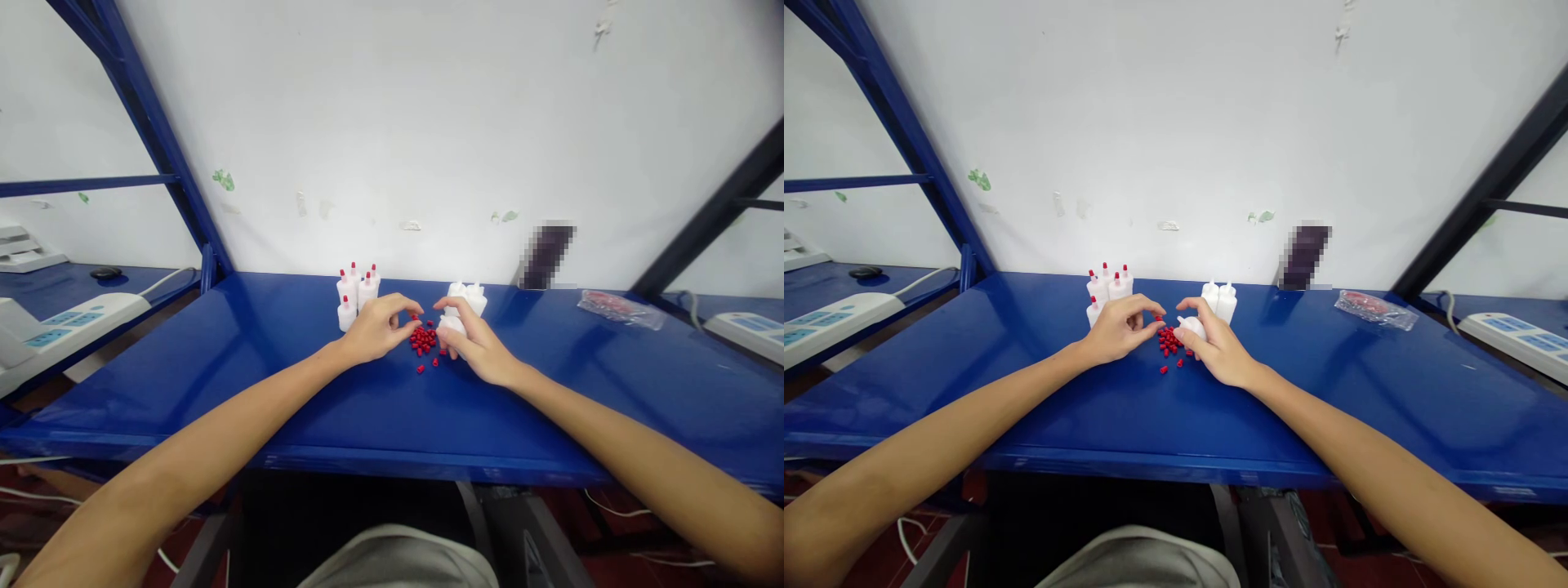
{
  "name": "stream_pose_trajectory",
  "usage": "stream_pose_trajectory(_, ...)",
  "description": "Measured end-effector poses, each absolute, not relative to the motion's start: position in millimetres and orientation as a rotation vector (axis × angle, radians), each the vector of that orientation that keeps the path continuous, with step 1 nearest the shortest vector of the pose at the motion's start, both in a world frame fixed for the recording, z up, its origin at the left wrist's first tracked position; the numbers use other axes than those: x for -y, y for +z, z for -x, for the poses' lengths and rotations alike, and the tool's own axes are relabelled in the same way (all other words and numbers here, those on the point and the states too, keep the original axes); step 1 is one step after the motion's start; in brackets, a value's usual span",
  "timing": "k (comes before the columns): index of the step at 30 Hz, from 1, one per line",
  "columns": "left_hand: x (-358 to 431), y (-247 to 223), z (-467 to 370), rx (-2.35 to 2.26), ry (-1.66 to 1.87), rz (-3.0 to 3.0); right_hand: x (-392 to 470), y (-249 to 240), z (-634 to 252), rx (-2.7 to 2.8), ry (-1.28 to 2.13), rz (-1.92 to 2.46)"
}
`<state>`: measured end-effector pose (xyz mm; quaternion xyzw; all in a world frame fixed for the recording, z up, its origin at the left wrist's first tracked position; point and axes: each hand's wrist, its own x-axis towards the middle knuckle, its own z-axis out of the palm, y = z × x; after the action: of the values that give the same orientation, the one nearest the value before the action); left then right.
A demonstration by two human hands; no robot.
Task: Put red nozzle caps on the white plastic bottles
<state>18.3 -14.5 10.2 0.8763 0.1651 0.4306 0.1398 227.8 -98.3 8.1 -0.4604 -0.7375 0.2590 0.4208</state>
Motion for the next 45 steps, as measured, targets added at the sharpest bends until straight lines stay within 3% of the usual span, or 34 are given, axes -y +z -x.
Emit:
stream_pose_trajectory(9, 29.9, 17.4, -23.2, -0.422, 1.447, -2.443, 100.6, 17.3, -219.1, 2.103, 0.416, 1.184)
stream_pose_trajectory(20, 31.5, 8.0, -25.0, -0.351, 1.245, -2.484, 96.2, 12.3, -220.9, 2.145, 0.224, 1.126)
stream_pose_trajectory(28, 29.6, 5.1, -24.3, -0.354, 1.15, -2.38, 101.3, 16.3, -220.6, 2.176, 0.393, 1.223)
stream_pose_trajectory(45, 31.2, 7.4, -24.4, -0.37, 1.085, -2.305, 102.7, 20.7, -221.7, 2.264, 0.423, 1.083)
